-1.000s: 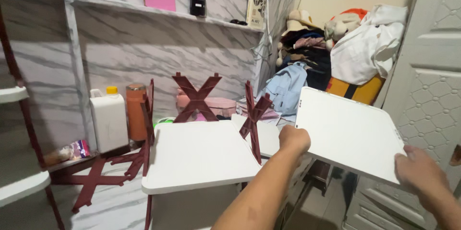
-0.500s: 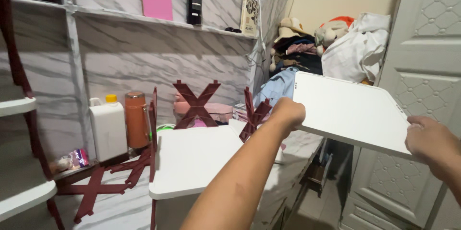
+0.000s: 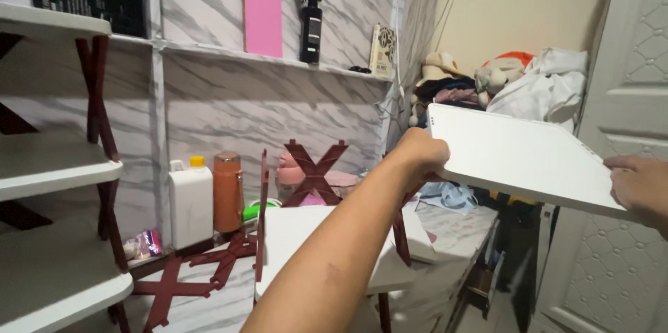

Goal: The person assembles a small white plastic shelving unit by inserting maroon X-shaped support pieces into slots on the shelves. They attach supports to multiple shelves and stack them to form a compact unit.

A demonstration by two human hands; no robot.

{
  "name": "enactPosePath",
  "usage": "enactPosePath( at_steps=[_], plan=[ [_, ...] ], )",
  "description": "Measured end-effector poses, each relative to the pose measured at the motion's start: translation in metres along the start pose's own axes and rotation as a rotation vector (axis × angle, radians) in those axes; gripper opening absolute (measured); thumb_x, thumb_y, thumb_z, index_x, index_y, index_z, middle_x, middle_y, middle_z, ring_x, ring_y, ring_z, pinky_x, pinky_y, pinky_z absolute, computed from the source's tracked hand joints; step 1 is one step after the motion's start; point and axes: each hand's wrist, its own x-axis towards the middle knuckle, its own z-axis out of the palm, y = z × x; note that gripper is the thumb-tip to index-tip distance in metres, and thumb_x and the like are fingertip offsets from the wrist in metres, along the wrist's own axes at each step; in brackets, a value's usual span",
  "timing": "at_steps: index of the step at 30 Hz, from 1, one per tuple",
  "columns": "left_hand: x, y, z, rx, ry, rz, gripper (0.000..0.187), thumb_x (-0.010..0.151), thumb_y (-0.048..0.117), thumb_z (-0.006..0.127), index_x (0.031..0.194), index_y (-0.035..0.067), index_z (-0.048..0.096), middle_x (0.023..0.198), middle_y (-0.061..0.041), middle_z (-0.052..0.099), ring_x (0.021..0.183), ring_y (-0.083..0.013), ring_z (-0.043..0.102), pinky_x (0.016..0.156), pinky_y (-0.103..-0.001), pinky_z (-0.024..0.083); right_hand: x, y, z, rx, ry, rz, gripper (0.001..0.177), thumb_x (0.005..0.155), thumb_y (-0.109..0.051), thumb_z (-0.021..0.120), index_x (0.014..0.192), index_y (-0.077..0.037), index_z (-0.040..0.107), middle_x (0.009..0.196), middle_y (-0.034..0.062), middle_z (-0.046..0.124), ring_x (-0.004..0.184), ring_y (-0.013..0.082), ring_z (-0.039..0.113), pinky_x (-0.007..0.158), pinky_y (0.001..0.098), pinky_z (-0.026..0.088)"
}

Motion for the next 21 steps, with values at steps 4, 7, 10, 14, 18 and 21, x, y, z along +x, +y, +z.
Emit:
enactPosePath(
  at_steps=[4, 7, 10, 14, 18, 21],
  plan=[
    [-0.011, 0.017, -0.028, 0.028, -0.026, -0.027, 0.018, 0.08, -0.004, 0.064, 0.096, -0.009, 0.068, 0.093, -0.02, 0.07, 0.077, -0.0329, 0.074, 0.059, -0.046, 0.065, -0.028, -0.044, -0.014, -0.087, -0.068, 0.006, 0.039, 0.107, -0.012, 0.049, 0.14, -0.007, 0.068, 0.077, 0.0186, 0.071, 0.059, 0.0229, 0.06, 0.053, 0.0398, 0.049],
    [-0.025, 0.028, -0.05, 0.086, -0.005, -0.027, 0.015, 0.08, -0.002, 0.066, 0.095, -0.004, 0.068, 0.091, -0.017, 0.07, 0.076, -0.028, 0.072, 0.063, -0.045, 0.065, -0.049, -0.075, -0.01, -0.109, -0.106, -0.021, 0.039, 0.106, -0.013, 0.05, 0.14, -0.01, 0.07, 0.08, 0.0192, 0.067, 0.058, 0.0235, 0.057, 0.051, 0.0387, 0.046],
    [-0.041, 0.041, -0.074, 0.101, 0.002, -0.021, 0.014, 0.081, 0.001, 0.066, 0.095, 0.001, 0.069, 0.09, -0.012, 0.069, 0.076, -0.0242, 0.07, 0.065, -0.043, 0.064, -0.066, -0.102, -0.007, -0.041, -0.208, 0.022, 0.042, 0.103, -0.011, 0.05, 0.141, -0.015, 0.069, 0.08, 0.0185, 0.066, 0.057, 0.0225, 0.049, 0.049, 0.0395, 0.04],
    [-0.065, 0.058, -0.108, 0.107, 0.041, -0.018, 0.015, 0.081, 0.003, 0.067, 0.096, 0.007, 0.07, 0.091, -0.007, 0.069, 0.078, -0.0208, 0.069, 0.068, -0.041, 0.064, -0.092, -0.144, 0.001, -0.051, -0.253, 0.058, 0.049, 0.1, -0.004, 0.049, 0.14, -0.02, 0.07, 0.083, 0.0171, 0.067, 0.056, 0.0233, 0.047, 0.049, 0.0385, 0.037],
    [-0.087, 0.07, -0.138, 0.126, 0.109, -0.026, 0.015, 0.082, 0.006, 0.067, 0.096, 0.006, 0.07, 0.088, -0.008, 0.069, 0.075, -0.0205, 0.069, 0.063, -0.037, 0.062, -0.117, -0.186, 0.009, -0.065, -0.284, 0.07, 0.041, 0.104, -0.01, 0.047, 0.137, -0.02, 0.07, 0.088, 0.0159, 0.069, 0.06, 0.0229, 0.05, 0.05, 0.0366, 0.043],
    [-0.098, 0.077, -0.16, 0.147, 0.194, -0.065, 0.015, 0.082, 0.01, 0.067, 0.096, 0.005, 0.069, 0.085, -0.009, 0.068, 0.069, -0.022, 0.067, 0.057, -0.033, 0.055, -0.135, -0.212, 0.01, 0.036, -0.353, 0.086, 0.041, 0.105, -0.011, 0.05, 0.136, -0.016, 0.075, 0.094, 0.013, 0.068, 0.066, 0.0219, 0.043, 0.05, 0.0356, 0.031]
  ],
)
